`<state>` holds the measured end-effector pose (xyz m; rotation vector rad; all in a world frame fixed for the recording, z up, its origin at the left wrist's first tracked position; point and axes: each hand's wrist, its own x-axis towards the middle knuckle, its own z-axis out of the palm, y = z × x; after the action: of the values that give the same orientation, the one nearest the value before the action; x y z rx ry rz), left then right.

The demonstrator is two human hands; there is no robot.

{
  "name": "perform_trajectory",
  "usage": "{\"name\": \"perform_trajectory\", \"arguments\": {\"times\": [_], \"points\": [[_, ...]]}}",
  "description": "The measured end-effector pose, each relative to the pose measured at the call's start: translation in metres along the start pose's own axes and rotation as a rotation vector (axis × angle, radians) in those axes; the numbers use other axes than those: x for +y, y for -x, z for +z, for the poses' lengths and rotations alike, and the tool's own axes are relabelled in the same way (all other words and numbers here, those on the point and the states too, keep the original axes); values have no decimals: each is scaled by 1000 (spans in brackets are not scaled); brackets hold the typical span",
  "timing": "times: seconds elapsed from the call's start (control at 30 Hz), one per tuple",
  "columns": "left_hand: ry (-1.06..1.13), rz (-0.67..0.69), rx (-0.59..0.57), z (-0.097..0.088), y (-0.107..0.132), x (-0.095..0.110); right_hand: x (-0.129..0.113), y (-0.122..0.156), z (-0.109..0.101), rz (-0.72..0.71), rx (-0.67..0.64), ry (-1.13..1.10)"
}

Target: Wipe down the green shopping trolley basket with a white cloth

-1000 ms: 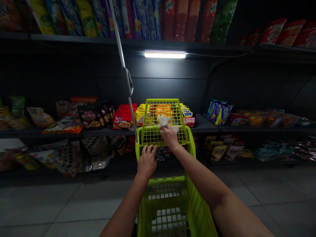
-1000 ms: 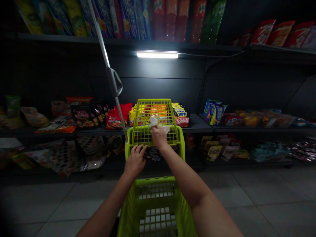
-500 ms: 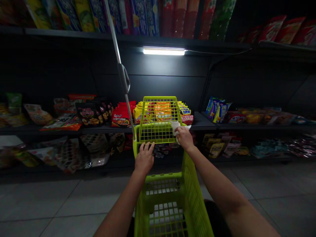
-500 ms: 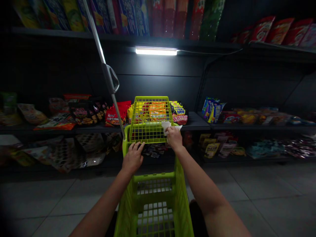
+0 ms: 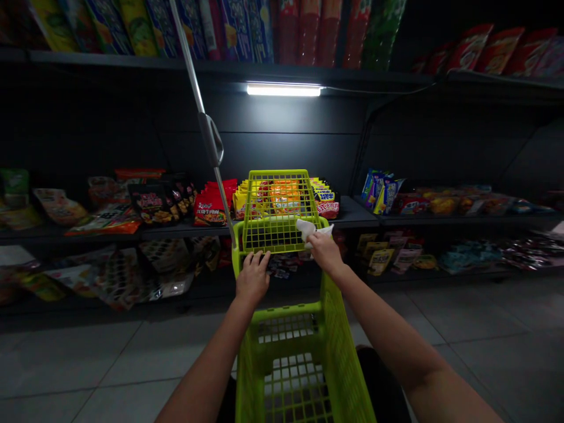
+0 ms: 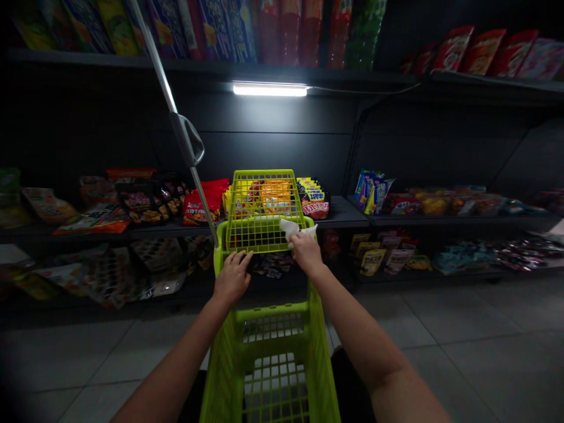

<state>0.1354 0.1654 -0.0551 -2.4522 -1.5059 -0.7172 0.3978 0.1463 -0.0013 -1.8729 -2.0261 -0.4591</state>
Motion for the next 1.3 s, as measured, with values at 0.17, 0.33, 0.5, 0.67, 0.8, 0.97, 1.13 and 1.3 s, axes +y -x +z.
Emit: {"name": "perform_trajectory", "arguments": {"times": [0.17,0.33,0.5,0.67,0.8,0.97,1.13,1.3], "points": [[-6,12,-5,-3,2,1,0,-6,-7,-158,-36,-58],[-16,-4,-12,-6,6,0,49,-8,-26,-58,4,-101],[-23,-17,-9,-5,7,2,25,67,-22,-125,-75,-114],[-21,-5,-4,-3,7,2,2,125,-25,-306,-251,-59],[-11,12,-1,-3,5,4,36,82,-24,-228,-152,-179],[-13,19,15,-4,5,8,67,-20,-9,263,243,-676],[-13,20,21,-3,4,7,54,-75,0,611,126,-1334],[4,16,13,-3,2,4,46,-76,0,615,69,-1436]]}}
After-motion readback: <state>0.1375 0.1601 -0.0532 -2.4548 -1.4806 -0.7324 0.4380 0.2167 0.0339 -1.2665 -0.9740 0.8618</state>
